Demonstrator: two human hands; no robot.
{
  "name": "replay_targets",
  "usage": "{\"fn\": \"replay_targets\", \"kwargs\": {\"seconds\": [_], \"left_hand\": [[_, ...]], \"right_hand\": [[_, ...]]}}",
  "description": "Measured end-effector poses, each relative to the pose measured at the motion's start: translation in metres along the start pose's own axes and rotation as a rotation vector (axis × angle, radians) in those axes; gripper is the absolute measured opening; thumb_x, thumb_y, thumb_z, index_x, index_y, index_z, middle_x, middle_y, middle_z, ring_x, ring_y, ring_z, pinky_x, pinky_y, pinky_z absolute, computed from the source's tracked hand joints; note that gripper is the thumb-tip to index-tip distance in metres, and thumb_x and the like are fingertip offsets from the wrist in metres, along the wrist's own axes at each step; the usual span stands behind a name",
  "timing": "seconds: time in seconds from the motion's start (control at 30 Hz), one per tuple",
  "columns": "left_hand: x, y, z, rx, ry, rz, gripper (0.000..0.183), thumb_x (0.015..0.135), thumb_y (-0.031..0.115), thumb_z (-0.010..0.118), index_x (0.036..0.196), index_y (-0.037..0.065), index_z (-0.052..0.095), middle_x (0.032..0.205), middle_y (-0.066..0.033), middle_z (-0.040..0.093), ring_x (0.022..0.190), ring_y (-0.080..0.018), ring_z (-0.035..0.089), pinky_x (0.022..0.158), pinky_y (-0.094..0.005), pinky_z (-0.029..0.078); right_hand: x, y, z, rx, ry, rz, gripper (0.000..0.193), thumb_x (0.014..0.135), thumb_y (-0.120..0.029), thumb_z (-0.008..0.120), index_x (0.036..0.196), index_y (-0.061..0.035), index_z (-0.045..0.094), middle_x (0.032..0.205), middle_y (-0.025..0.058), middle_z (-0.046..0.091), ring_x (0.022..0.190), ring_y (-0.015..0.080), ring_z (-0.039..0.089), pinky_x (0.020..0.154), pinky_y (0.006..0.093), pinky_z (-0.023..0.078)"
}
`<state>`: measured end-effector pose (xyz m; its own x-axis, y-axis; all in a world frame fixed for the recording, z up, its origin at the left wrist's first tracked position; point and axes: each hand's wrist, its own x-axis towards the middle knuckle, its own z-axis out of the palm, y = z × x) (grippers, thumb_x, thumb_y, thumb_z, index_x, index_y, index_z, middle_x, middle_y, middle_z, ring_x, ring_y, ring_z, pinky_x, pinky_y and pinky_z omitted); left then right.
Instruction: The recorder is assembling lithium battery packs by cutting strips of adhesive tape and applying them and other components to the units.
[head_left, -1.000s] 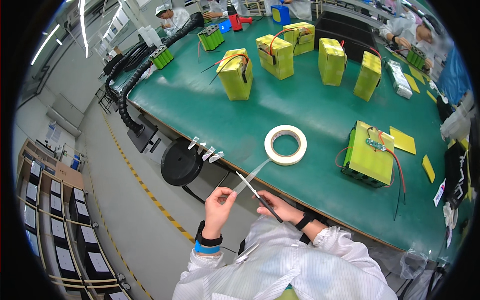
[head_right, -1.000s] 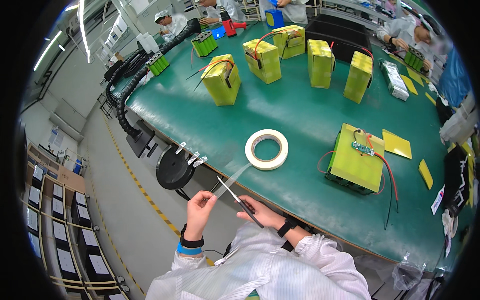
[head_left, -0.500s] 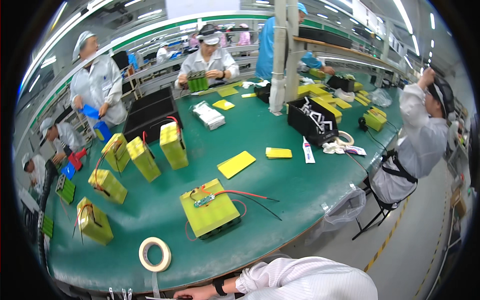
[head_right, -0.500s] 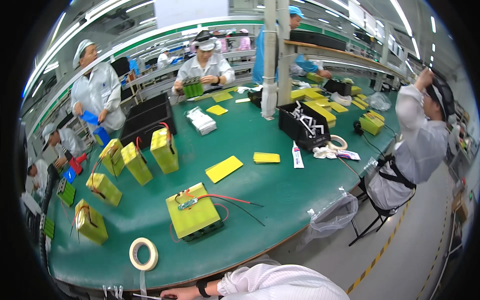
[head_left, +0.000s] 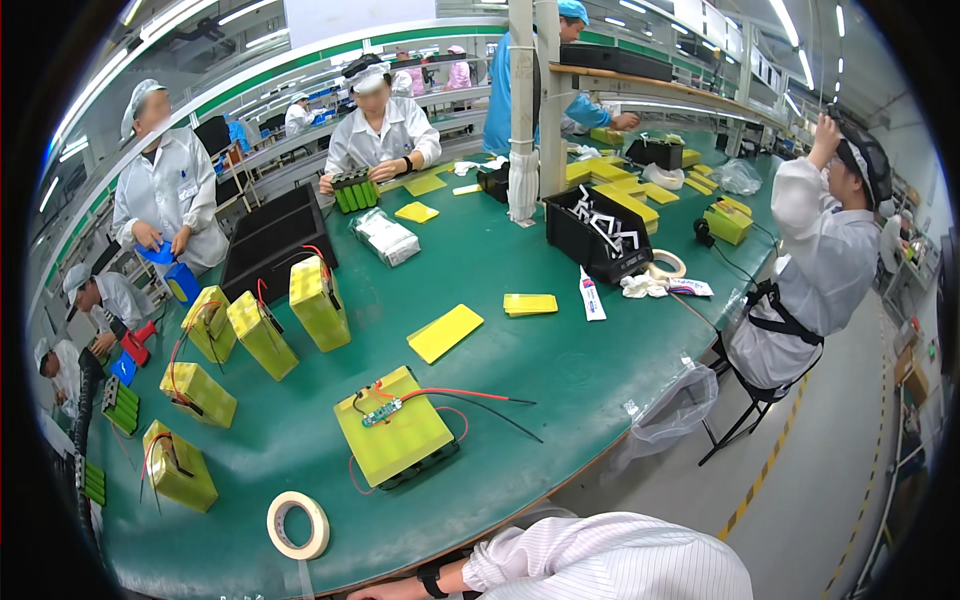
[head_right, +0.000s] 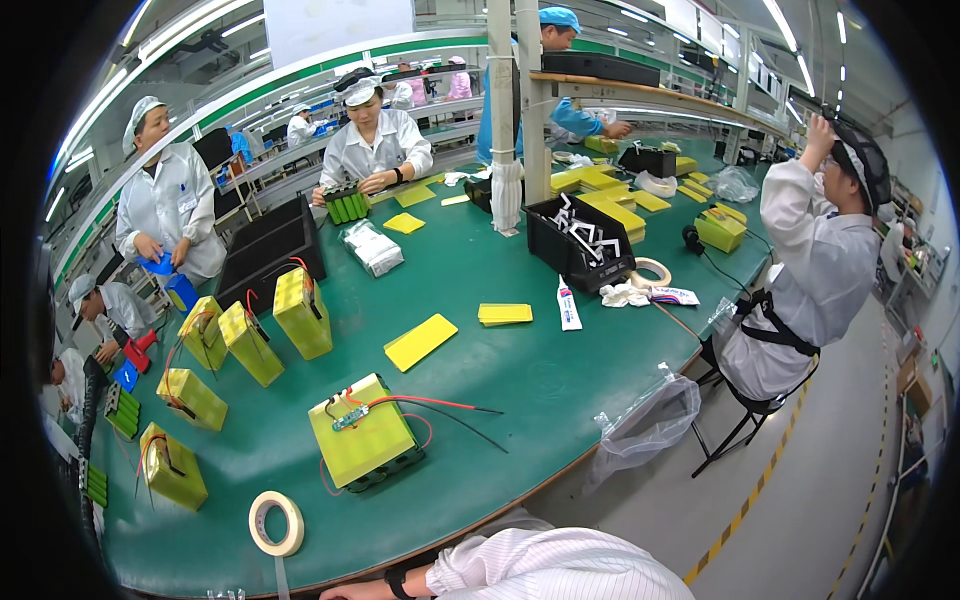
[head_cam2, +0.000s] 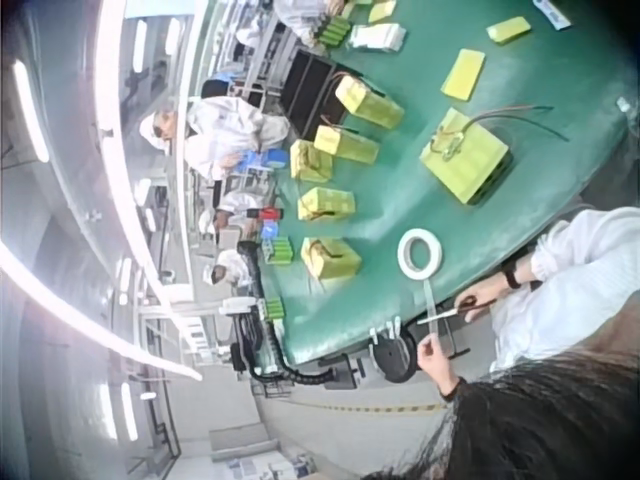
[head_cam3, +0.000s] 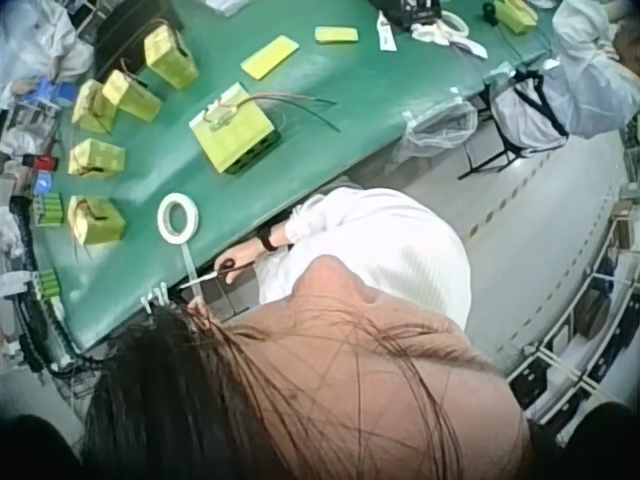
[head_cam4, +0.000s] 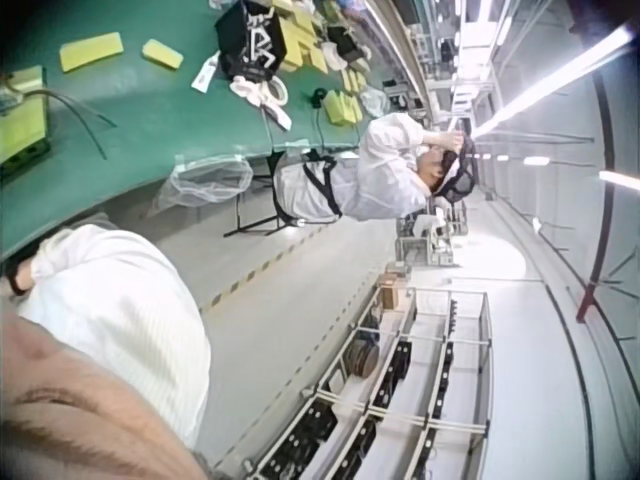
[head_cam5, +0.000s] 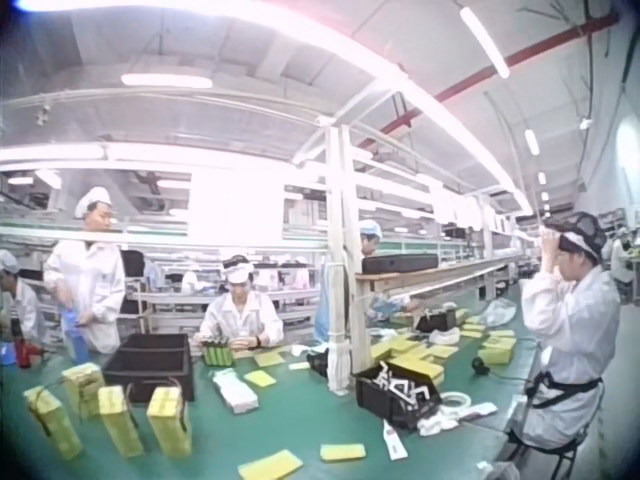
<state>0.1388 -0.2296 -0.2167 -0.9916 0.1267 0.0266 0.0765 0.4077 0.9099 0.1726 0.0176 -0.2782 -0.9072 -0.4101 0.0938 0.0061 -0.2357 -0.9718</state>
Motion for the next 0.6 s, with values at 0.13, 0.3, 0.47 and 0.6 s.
{"fn": "replay_targets", "kwargs": {"seconds": [0.13,0.3,0.47,0.6], "left_hand": [[0.057,-0.051,-0.028,-0.052,-0.252,1.351,0.013,0.093,0.011,0.064,0.091,-0.001,0.063,0.087,-0.0025,0.062,0.081,-0.0107,0.054,0.076,-0.0272,0.045],[-0.005,0.047,-0.019,0.001,0.1,0.006,0.013,0.094,0.012,0.062,0.093,-0.001,0.06,0.089,-0.0041,0.061,0.084,-0.0121,0.054,0.078,-0.0274,0.045],[0.009,0.065,0.002,-0.068,0.165,0.308,0.025,0.09,-0.001,0.062,0.111,0.003,0.049,0.103,-0.0095,0.06,0.095,-0.0181,0.058,0.085,-0.0304,0.046],[0.011,0.119,0.035,0.242,0.072,0.454,0.053,0.084,0.001,0.07,0.128,0.002,0.04,0.107,-0.0139,0.06,0.101,-0.0242,0.058,0.09,-0.0355,0.046]], "right_hand": [[0.014,0.023,0.003,-0.016,-0.016,-0.012,0.052,0.085,-0.04,0.074,0.117,-0.0038,0.056,0.097,0.0062,0.061,0.092,0.0152,0.053,0.078,0.0332,0.046],[0.007,0.023,-0.012,-0.264,-0.059,-0.026,0.077,0.08,-0.052,0.074,0.133,-0.0023,0.047,0.121,0.0148,0.06,0.111,0.0265,0.054,0.093,0.0372,0.043],[0.006,0.044,-0.009,-0.536,0.029,-0.196,0.071,0.082,-0.041,0.072,0.132,0.0008,0.046,0.121,0.0205,0.058,0.111,0.032,0.054,0.094,0.0399,0.043],[0.001,0.048,-0.005,-0.685,0.11,-0.304,0.066,0.084,-0.033,0.07,0.132,0.0033,0.045,0.121,0.025,0.056,0.111,0.0364,0.054,0.094,0.0421,0.044]]}}
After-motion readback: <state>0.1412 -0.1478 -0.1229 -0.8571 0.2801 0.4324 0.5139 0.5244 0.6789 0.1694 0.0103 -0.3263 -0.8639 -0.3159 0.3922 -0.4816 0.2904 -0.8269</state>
